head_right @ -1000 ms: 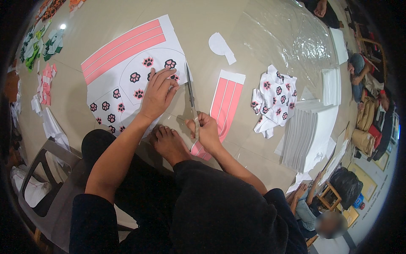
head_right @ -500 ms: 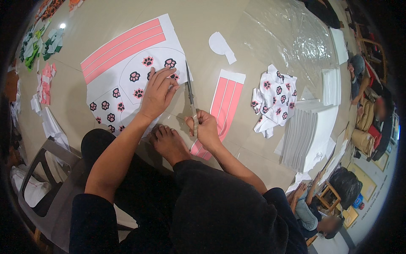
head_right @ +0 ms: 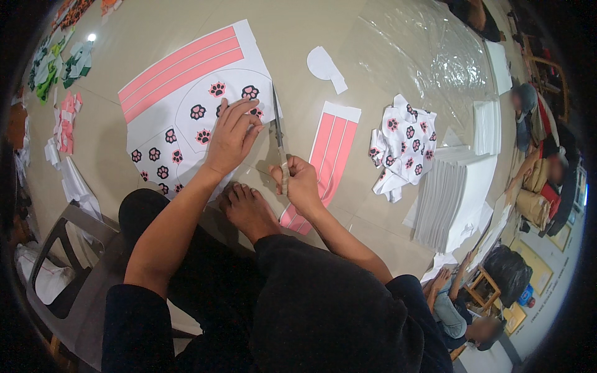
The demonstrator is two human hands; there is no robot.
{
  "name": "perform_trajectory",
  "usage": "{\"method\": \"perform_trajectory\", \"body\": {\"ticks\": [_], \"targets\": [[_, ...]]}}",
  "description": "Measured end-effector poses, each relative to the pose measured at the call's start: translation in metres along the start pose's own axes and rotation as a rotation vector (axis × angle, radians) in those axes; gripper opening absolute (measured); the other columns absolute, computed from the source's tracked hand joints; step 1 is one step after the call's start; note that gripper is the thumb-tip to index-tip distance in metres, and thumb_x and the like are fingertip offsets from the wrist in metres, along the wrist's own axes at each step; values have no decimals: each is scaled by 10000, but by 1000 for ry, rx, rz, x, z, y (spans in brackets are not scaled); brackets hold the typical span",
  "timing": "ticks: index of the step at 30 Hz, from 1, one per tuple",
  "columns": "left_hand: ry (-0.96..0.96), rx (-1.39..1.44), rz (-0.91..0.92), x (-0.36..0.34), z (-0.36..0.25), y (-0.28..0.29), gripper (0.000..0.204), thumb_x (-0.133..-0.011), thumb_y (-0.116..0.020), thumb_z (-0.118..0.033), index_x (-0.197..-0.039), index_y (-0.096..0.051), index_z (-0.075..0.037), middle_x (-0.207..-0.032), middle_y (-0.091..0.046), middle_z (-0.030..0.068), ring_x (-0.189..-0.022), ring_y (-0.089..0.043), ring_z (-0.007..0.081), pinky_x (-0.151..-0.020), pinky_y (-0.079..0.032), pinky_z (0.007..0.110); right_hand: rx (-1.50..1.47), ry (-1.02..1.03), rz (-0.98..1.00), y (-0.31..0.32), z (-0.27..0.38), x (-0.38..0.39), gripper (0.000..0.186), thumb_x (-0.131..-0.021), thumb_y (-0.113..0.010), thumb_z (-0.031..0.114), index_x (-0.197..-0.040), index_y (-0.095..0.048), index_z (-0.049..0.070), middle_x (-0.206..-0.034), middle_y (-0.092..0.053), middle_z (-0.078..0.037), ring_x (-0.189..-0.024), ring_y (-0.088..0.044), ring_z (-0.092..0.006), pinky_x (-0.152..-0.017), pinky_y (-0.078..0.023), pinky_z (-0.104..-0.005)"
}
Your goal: The person uses shears to cut a piece of white fabric with a pink paw print pattern. They carefully follow a pre-drawn outline to separate a garment piece from the larger fabric sheet.
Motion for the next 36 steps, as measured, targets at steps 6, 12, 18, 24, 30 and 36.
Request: {"method": "perform_trajectory", "body": {"ticks": [6, 12, 18, 24, 30, 36], "targets": [[3, -2, 2, 1, 1, 0, 140, -987, -776, -135, -1084, -682, -97, -1446, -655, 64, -1457, -565, 314, -1308, -323, 670, -26, -6, 7, -1, 1, 2, 262, -984, -849, 131, -901, -619, 37, -786, -679, -47, -550, -589, -96, -502, -466, -277], [-7, 7, -4, 1, 0, 1, 144, -992, -778, -120, -1080, -671, -84, -1474, -664, 105, -1441, -598, 348, -1289, -333, 679, 4, 5, -9, -5, 9, 0, 245, -982, -847, 123, -907, -632, 33, -783, -675, -41, -549, -586, -96, -505, -464, -278], [0, 2, -6, 0, 0, 0, 143, -994, -777, -145, -1085, -681, -92, -1447, -660, 64, -1454, -571, 314, -1302, -332, 669, -35, 26, -4, -8, 9, -5, 239, -978, -850, 119, -908, -637, 35, -785, -673, -34, -551, -583, -92, -506, -463, -270], [-6, 5, -6, 0, 0, 1, 148, -987, -783, -118, -1078, -671, -84, -1465, -669, 105, -1441, -598, 348, -1282, -339, 679, -48, 15, -5, -8, 7, -6, 238, -979, -847, 117, -906, -636, 36, -784, -669, -30, -550, -583, -89, -505, -464, -268], [-7, 10, -10, 0, -1, 2, 136, -993, -777, -125, -1074, -676, -83, -1450, -672, 101, -1435, -597, 342, -1282, -341, 682, -11, 27, -17, -10, 13, -6, 247, -981, -840, 124, -893, -625, 40, -775, -667, -32, -552, -581, -89, -505, -461, -274], [-10, 18, -2, -1, -1, 1, 125, -994, -776, -118, -1063, -680, -77, -1464, -670, 119, -1442, -597, 359, -1277, -338, 681, -10, 62, -62, -7, 33, -23, 286, -980, -874, 194, -927, -639, 39, -740, -657, -18, -534, -596, -98, -500, -436, -259]]}}
Point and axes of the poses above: each hand's wrist, its own x-axis away from the middle knuckle, its own y-axis out of the back of the hand, z = x × y, the point moved 10 cm from there along -x, towards the middle knuckle
